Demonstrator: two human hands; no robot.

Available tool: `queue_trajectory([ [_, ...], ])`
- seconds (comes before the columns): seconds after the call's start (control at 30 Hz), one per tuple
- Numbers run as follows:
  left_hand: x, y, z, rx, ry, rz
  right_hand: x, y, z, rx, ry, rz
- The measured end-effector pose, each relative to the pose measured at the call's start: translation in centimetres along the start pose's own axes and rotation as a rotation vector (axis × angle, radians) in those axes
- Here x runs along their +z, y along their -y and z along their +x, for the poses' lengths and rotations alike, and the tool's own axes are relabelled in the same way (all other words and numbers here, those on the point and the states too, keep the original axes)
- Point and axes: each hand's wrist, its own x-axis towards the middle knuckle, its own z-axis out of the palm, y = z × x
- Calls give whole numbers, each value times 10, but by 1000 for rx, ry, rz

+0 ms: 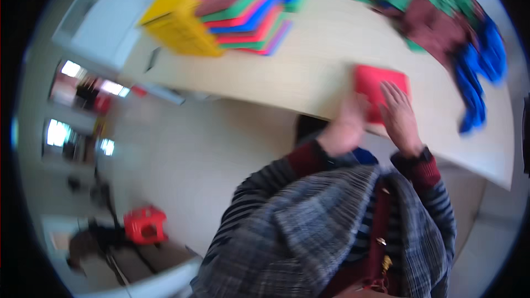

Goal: Folding various colored cloths on a table and stacking them.

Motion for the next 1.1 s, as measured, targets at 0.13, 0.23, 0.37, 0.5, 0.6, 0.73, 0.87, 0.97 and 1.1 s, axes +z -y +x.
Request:
queue_trajectory([
  [0.13, -34, -24, 5, 159, 8, 366, 68, -12, 8, -20, 9, 1],
  [0.23, -32, -11, -1, 135, -43, 500, 95, -24, 13, -18, 57, -160],
  [0.37, -30, -4, 1, 170, -155, 442, 88, -47, 13, 64, 72, -309],
  [0.5, -30, -2, 7, 165, -142, 448, 89, -74, 11, 72, 38, -333],
  [0.6, -34, -2, 7, 160, -111, 455, 89, -87, 6, 79, 14, -343],
  [0.73, -38, -3, 3, 153, -135, 436, 76, -94, -3, 139, 26, -231],
  [0.87, -59, -13, 2, 158, -122, 437, 54, -84, -6, 288, 151, -311],
  [0.97, -103, -21, 17, 75, 240, 144, 45, -83, 1, 199, 134, -550],
  [1.1, -89, -17, 59, 57, 4, -75, 65, -87, 20, 89, 36, -265],
])
